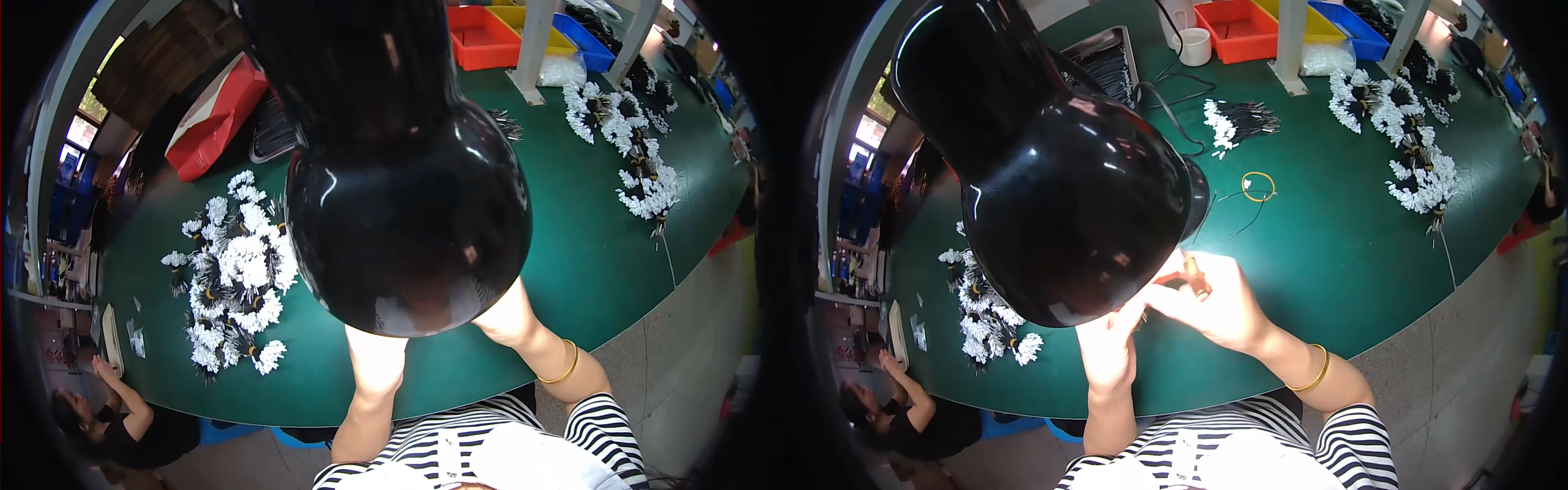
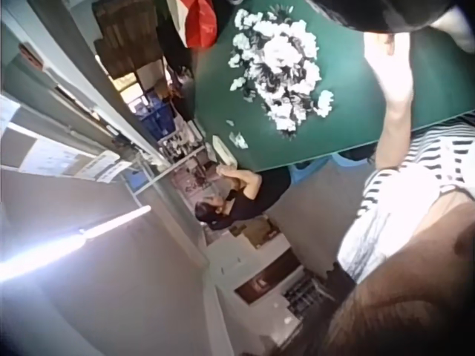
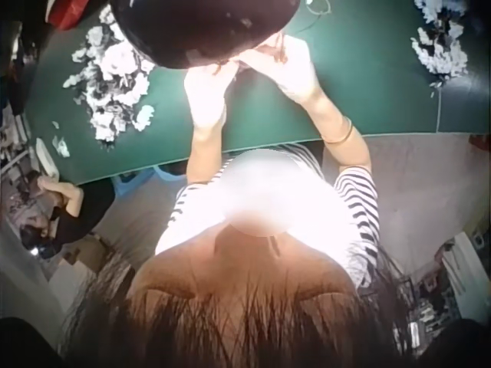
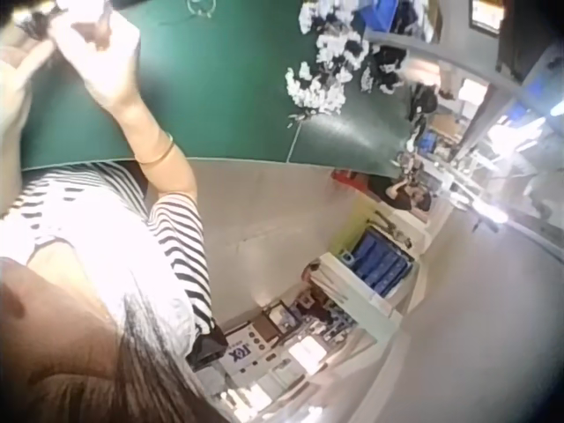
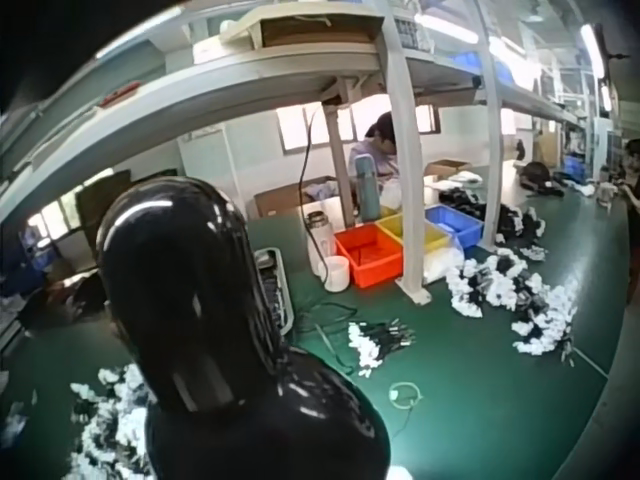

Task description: Assembling electronic wiring and plastic connectors at a factory workstation.

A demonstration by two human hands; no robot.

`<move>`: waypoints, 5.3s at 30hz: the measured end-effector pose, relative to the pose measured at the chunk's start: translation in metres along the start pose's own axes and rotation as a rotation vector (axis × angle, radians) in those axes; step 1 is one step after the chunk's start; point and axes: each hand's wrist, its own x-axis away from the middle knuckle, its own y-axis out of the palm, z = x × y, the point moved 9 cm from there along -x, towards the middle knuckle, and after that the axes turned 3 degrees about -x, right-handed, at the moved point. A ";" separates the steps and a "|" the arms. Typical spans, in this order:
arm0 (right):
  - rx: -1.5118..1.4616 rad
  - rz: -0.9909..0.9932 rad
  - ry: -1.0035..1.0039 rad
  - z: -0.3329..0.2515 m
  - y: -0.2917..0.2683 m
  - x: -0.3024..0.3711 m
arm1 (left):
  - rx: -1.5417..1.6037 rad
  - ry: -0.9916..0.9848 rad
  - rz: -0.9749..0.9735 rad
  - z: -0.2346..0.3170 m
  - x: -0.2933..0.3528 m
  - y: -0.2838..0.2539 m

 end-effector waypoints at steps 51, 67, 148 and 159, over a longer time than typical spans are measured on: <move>-0.140 -0.014 -0.005 0.013 -0.011 0.002 | -1.001 0.904 0.311 0.085 0.035 0.019; 0.492 0.018 -0.205 -0.016 -0.019 0.001 | -0.716 0.422 0.089 0.053 0.013 0.013; -0.177 0.095 0.167 0.030 -0.028 0.002 | 0.282 0.087 0.121 -0.003 0.012 -0.008; -0.422 0.052 0.360 0.051 -0.018 0.008 | 0.266 0.390 0.159 0.027 0.020 -0.036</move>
